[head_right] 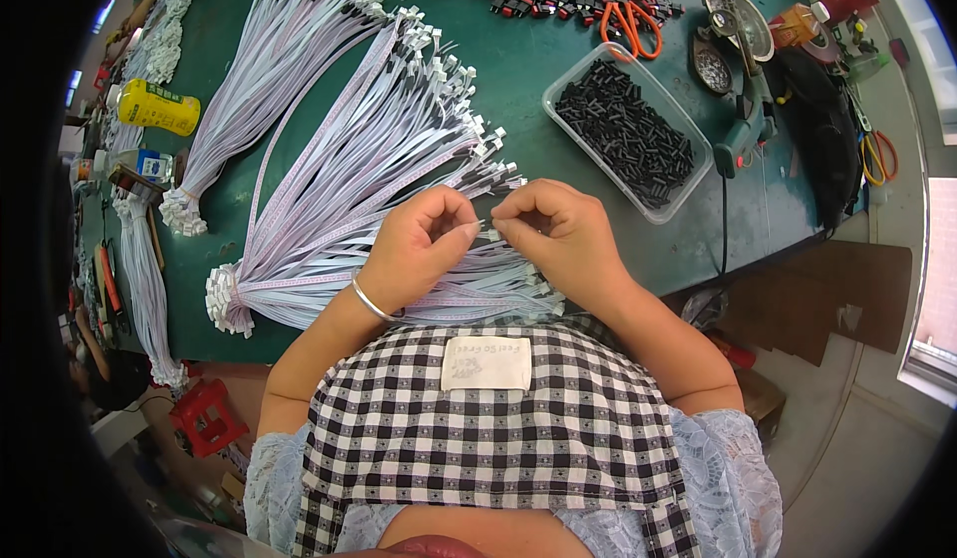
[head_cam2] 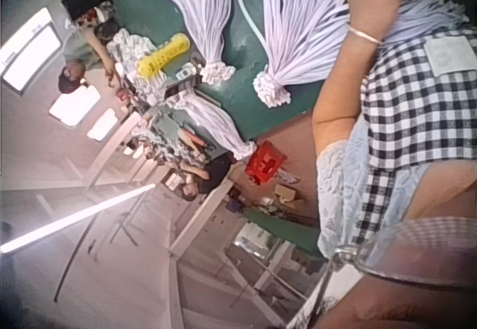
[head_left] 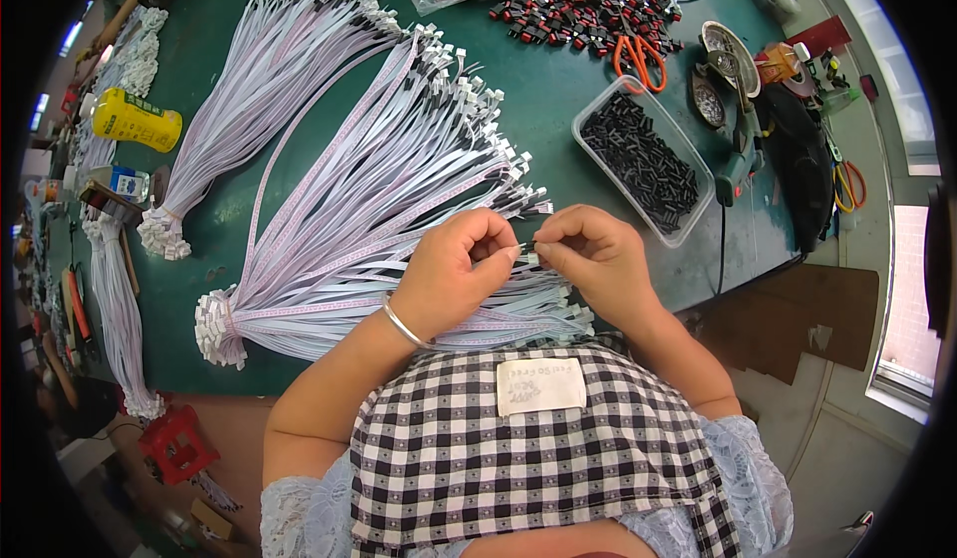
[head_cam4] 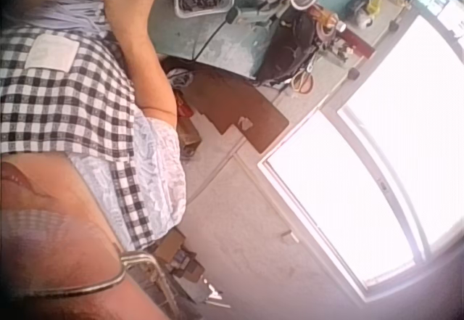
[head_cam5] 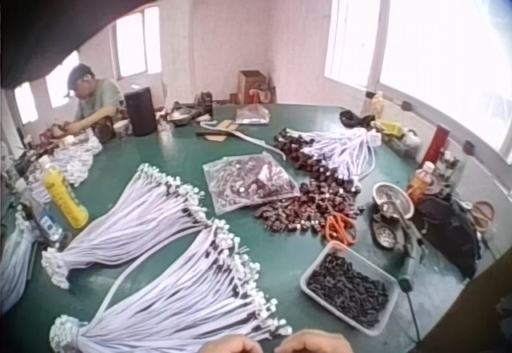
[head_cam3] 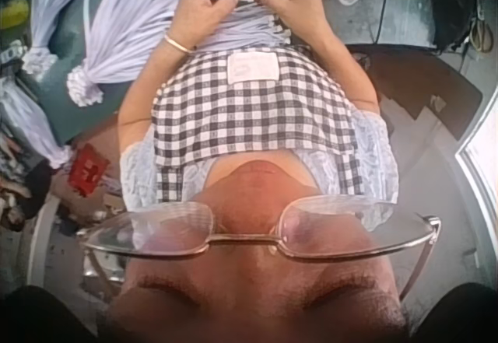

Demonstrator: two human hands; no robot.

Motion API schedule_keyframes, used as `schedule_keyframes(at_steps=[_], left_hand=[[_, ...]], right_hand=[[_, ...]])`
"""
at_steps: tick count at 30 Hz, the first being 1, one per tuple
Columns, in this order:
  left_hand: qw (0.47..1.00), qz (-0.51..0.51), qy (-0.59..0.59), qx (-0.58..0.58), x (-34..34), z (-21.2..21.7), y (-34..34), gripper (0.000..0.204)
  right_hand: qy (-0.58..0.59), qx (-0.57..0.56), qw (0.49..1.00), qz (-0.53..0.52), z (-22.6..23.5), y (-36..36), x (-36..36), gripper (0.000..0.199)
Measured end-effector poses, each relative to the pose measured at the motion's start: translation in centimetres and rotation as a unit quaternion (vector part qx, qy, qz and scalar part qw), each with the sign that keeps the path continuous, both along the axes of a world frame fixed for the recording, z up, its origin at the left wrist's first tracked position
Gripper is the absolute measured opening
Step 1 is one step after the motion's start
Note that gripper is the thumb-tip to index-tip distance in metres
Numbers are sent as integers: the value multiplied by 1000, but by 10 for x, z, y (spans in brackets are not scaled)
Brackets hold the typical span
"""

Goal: The person repeatedly picks up white ribbon cables and small black plastic connectors from a container, then inserts the connector onto the end of each cable. The person works at a green table with bundles of cables and tools nearby.

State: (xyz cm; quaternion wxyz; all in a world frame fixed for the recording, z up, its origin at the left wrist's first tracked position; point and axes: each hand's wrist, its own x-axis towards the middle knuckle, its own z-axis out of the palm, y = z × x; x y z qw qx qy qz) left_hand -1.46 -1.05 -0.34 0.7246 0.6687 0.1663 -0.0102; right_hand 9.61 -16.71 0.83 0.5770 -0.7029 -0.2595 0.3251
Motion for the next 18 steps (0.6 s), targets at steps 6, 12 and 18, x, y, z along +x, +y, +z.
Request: schedule_keyframes(at_steps=[6, 12, 18], left_hand=[[1000, -3, -14, 27, 0, -1, 0, 6], [978, -44, -88, 182, -5, 6, 3, 20], [912, -70, -139, 379, -14, 14, 12, 32]], right_hand=[[-7, -24, 1000, 2, 1, 0, 0, 7], [-55, -8, 998, 42, 3, 2, 2, 7], [-80, -39, 993, 72, 13, 7, 4, 12]])
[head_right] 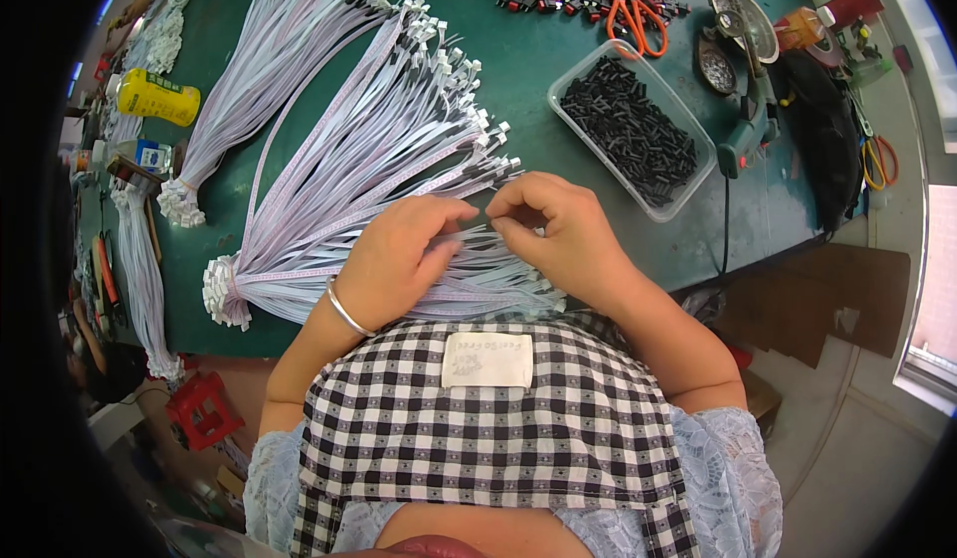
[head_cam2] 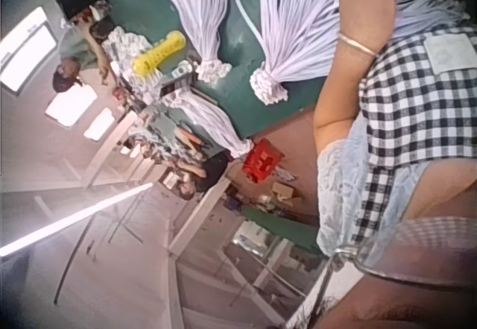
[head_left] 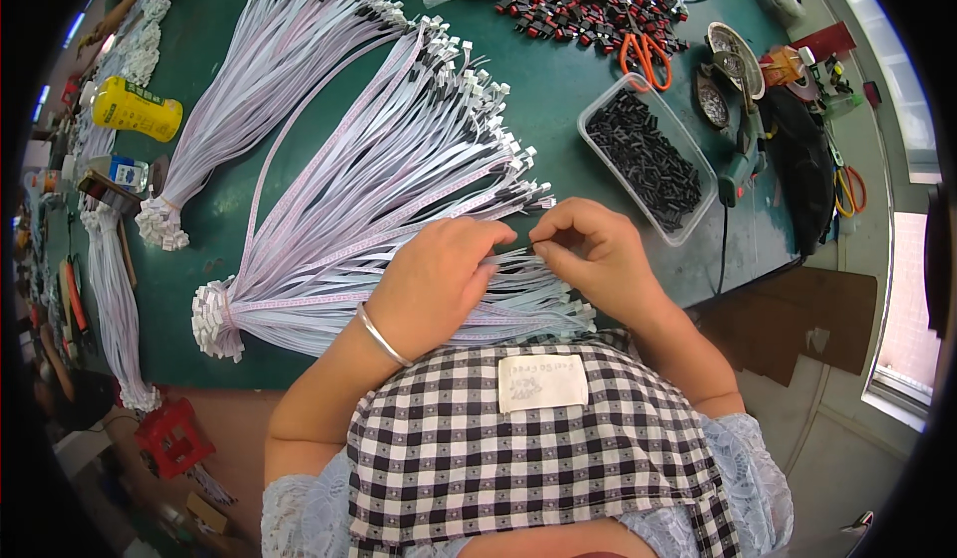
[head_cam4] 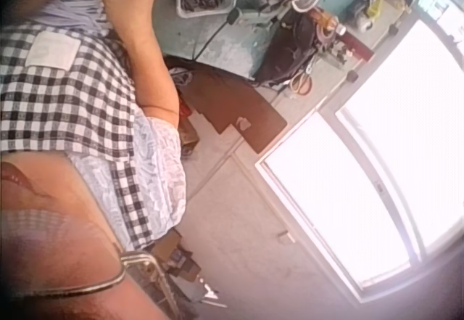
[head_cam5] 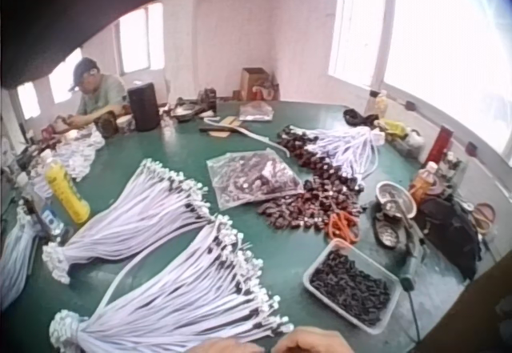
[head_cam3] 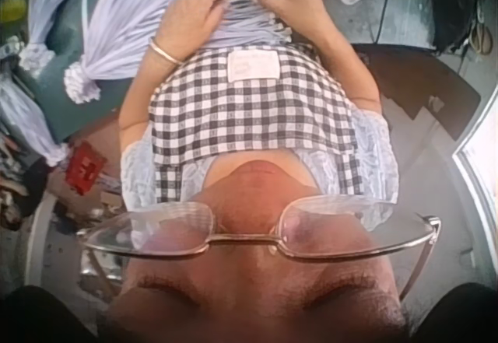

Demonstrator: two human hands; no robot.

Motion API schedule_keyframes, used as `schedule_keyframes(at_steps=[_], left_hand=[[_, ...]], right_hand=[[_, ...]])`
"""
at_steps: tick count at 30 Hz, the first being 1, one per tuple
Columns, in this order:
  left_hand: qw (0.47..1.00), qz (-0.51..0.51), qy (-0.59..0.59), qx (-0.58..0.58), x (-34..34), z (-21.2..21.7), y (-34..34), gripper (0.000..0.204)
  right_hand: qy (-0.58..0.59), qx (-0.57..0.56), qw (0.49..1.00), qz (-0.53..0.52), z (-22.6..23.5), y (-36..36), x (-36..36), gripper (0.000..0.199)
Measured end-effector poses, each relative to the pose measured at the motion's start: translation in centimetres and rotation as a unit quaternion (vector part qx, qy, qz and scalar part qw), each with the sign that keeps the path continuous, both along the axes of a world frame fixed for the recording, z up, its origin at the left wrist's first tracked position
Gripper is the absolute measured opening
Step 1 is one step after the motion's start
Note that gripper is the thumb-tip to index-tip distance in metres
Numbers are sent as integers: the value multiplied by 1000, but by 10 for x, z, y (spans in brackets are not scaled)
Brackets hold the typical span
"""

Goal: The person repeatedly picks up white ribbon cables and small black plastic connectors from a container, then inserts the connector onto the end of each cable. The person works at a green table with bundles of cables and tools nearby.

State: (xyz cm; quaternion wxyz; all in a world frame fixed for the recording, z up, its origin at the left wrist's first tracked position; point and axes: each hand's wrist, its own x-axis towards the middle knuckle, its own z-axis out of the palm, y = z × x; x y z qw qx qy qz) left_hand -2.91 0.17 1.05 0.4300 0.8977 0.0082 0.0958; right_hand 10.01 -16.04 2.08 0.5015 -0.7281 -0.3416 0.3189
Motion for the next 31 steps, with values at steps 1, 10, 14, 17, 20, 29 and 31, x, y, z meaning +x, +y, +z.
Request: schedule_keyframes(at_steps=[1, 10, 14, 17, 20, 29, 31], left_hand=[[1000, 8, 11, -14, -1, 0, 0, 33], [986, 81, 56, -131, 2, 7, -1, 32], [985, 115, 21, -129, 4, 7, -2, 28], [988, 135, -68, -14, 10, 11, 2, 23], [978, 157, -118, 67, 18, 16, 17, 15], [987, 150, -8, 51, 26, -6, 23, 14], [985, 161, -9, 58, 19, 1, 17, 17]], right_hand=[[-14, -3, 1000, 5, 1, 2, -1, 14], [-119, 14, 991, 52, 2, 16, -4, 33], [-121, 41, 991, 27, 2, 20, -4, 33], [-307, 154, 939, 16, 6, 21, 3, 30], [-427, 317, 842, 95, 29, 0, -2, 31], [-366, 563, 695, 255, 50, -20, -27, 51], [-351, 545, 709, 277, 44, -29, -27, 58]])
